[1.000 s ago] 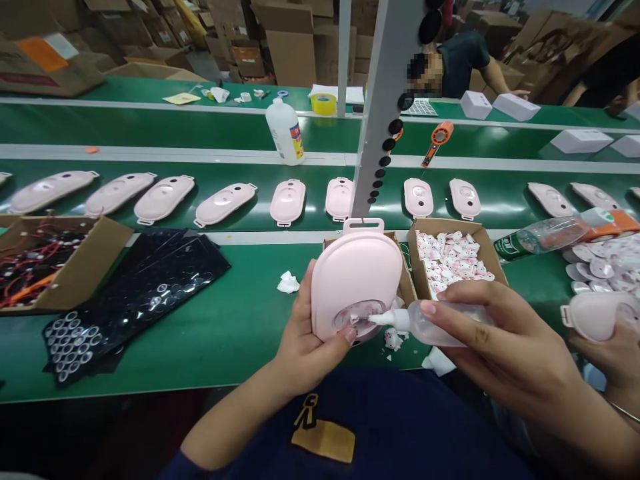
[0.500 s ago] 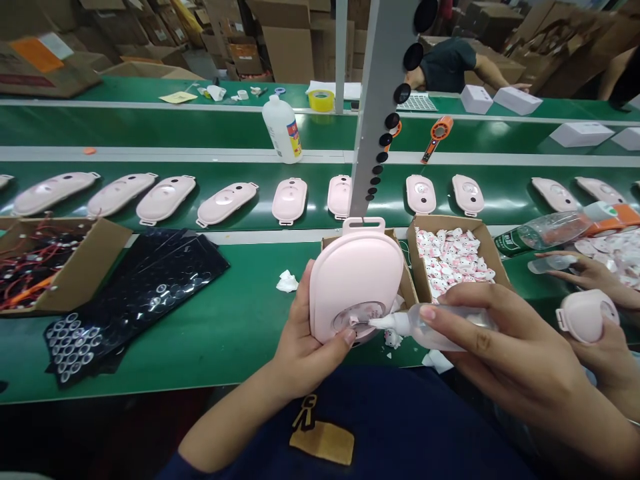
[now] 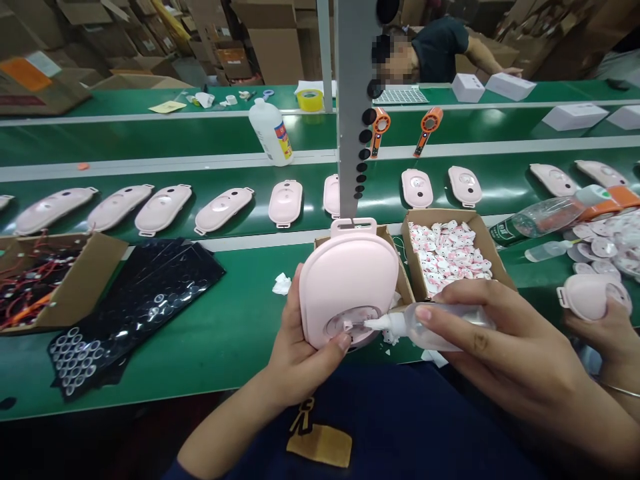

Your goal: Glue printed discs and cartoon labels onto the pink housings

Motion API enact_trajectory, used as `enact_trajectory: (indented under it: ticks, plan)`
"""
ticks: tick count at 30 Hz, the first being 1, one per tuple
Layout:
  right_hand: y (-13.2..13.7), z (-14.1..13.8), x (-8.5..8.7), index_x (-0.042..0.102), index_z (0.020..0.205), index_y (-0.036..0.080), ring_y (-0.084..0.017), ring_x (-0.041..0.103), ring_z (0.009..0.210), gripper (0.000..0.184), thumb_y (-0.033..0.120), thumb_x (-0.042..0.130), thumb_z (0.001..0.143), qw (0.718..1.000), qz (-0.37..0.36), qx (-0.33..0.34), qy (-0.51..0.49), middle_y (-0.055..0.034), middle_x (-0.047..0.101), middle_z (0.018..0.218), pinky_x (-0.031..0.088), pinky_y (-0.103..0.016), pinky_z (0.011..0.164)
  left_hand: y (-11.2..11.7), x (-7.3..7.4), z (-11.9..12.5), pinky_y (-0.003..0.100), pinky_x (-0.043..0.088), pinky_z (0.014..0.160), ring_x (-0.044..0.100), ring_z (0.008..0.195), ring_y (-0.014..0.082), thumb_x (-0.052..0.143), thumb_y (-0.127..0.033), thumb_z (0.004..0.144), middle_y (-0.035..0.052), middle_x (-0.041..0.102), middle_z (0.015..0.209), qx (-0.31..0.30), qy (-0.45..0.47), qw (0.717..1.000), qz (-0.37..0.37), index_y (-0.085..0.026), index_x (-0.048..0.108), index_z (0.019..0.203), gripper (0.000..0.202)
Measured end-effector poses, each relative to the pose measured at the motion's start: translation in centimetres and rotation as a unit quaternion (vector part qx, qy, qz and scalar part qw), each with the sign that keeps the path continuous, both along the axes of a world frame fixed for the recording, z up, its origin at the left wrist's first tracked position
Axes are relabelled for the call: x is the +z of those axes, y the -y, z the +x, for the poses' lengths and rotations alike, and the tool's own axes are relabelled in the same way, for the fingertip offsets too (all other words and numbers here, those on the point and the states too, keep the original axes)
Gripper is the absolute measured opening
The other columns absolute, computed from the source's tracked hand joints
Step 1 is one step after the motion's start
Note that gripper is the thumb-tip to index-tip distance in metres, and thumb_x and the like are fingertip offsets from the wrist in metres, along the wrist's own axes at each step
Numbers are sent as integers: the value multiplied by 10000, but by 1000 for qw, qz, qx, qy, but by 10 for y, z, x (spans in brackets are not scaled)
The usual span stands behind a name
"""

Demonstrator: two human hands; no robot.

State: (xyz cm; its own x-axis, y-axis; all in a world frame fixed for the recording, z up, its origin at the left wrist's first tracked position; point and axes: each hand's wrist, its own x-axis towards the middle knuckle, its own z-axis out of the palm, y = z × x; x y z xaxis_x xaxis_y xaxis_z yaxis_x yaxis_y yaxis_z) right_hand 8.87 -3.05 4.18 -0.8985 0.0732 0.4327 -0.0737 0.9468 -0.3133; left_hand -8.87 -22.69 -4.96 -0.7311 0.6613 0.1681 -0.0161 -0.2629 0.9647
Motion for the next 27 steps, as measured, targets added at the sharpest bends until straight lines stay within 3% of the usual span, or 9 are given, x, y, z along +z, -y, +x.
enact_trajectory:
  ticks: [6,12,18,21,23,27]
  plan:
    - [0,1,1,568,1374,324,-216,654,936,526,81,554,907,1000,10,-3,-1,-96,596,1130,601,-338,779,-3,3,0,556,532,981,591,1230,353,849,-174,690,33,549,1448,5,34,999,2,-456,450,1452,905]
    - [1,1,-3,532,1399,312,-218,631,987,530,95,560,916,1000,7,9,12,-103,564,1158,590,-336,808,-6,9,3,457,560,974,615,1212,307,810,-148,752,11,565,1436,-19,40,999,27,-482,432,1456,866]
    - [-1,-4,-7,562,1374,312,-218,664,949,509,134,615,900,1000,-1,-5,-21,-86,633,1123,590,-342,800,-14,22,3,435,578,942,623,1194,301,841,-244,735,31,579,1416,-32,165,986,-15,-468,284,1527,993]
    - [-20,-10,-17,593,1337,279,-243,664,974,473,242,687,875,996,-32,-42,-65,-83,664,1093,573,-391,857,-16,21,-9,409,582,925,624,1183,312,891,-284,645,62,625,1348,33,192,980,-32,-402,305,1533,1070]
    - [-39,-15,-30,584,1347,268,-258,669,991,495,295,691,865,989,-67,-112,-73,-81,688,1101,570,-420,856,-12,18,-22,382,587,906,627,1171,306,903,-270,600,52,649,1305,102,179,978,-35,-392,365,1506,1061]
    - [-72,-38,-61,625,1280,221,-292,648,1106,459,299,673,830,970,-130,-204,-18,-96,693,1197,532,-482,936,3,21,-44,382,504,1045,521,1304,282,852,-213,661,-50,644,1311,198,151,967,-52,-442,512,1390,837]
